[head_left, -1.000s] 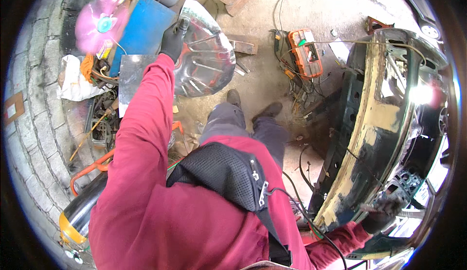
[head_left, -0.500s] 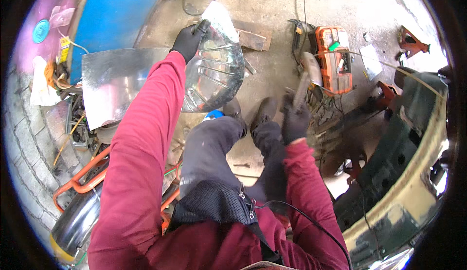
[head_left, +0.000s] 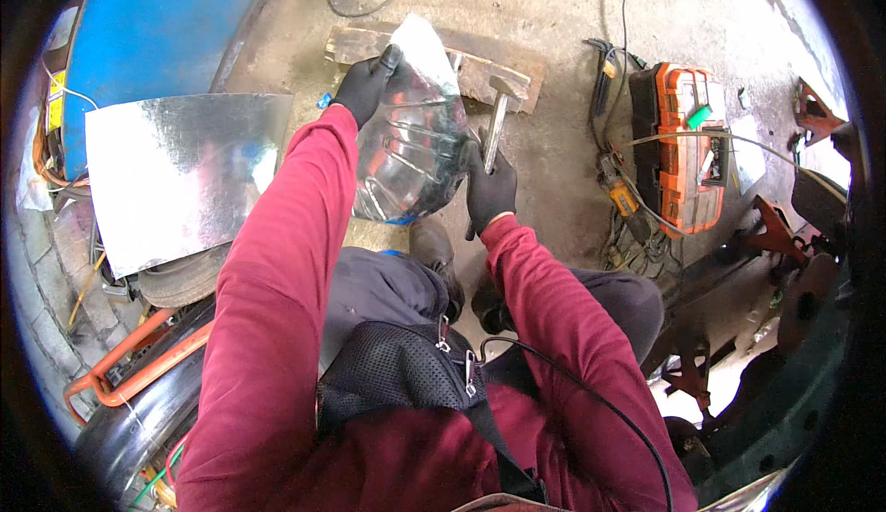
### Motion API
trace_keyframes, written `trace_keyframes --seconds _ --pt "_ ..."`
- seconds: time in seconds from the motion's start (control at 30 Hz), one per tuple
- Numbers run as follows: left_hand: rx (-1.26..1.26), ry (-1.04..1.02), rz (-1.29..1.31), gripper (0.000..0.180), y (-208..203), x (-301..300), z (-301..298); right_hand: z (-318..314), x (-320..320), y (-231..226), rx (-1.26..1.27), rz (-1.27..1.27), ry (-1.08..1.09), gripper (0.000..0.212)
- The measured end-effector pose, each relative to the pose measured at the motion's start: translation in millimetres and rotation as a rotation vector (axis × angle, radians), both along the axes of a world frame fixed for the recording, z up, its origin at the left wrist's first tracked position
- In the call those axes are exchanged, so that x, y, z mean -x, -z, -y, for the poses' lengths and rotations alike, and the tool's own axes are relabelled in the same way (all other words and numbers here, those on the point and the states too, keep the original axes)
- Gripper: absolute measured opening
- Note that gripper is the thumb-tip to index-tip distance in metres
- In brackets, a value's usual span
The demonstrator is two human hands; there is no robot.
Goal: The person repeatedly hammers a curved metal sheet on a wooden block to shape it, then lifts the sheet to fit it into a recessed area under the hood of a green car. The person removes the sheet, hammers it again, and repeats the fitting process multiple times.
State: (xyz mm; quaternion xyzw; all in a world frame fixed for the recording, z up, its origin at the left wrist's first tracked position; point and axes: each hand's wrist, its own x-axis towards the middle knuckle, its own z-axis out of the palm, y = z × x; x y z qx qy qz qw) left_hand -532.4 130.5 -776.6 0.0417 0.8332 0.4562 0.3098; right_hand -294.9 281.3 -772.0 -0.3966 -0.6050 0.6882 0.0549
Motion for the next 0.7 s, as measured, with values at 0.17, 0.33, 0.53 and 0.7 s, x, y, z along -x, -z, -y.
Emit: trace_keyframes --seconds 0.17,0.33,0.53,0.7 --pt "0.216 0.085 0.007 0.08 14 21 -18 -5 26 36 0.206 0.051 -0.001 0.034" --pt "0.17 0.031 -0.171 0.083 29 36 -5 -6 41 46 0.424 -0.037 0.167 0.026" --pt "0.174 0.061 0.019 0.066 45 24 34 7 47 62 0.519 -0.035 0.212 0.033" --pt "0.239 0.074 0.029 0.065 55 41 30 14 50 68 0.399 -0.049 0.274 0.032"
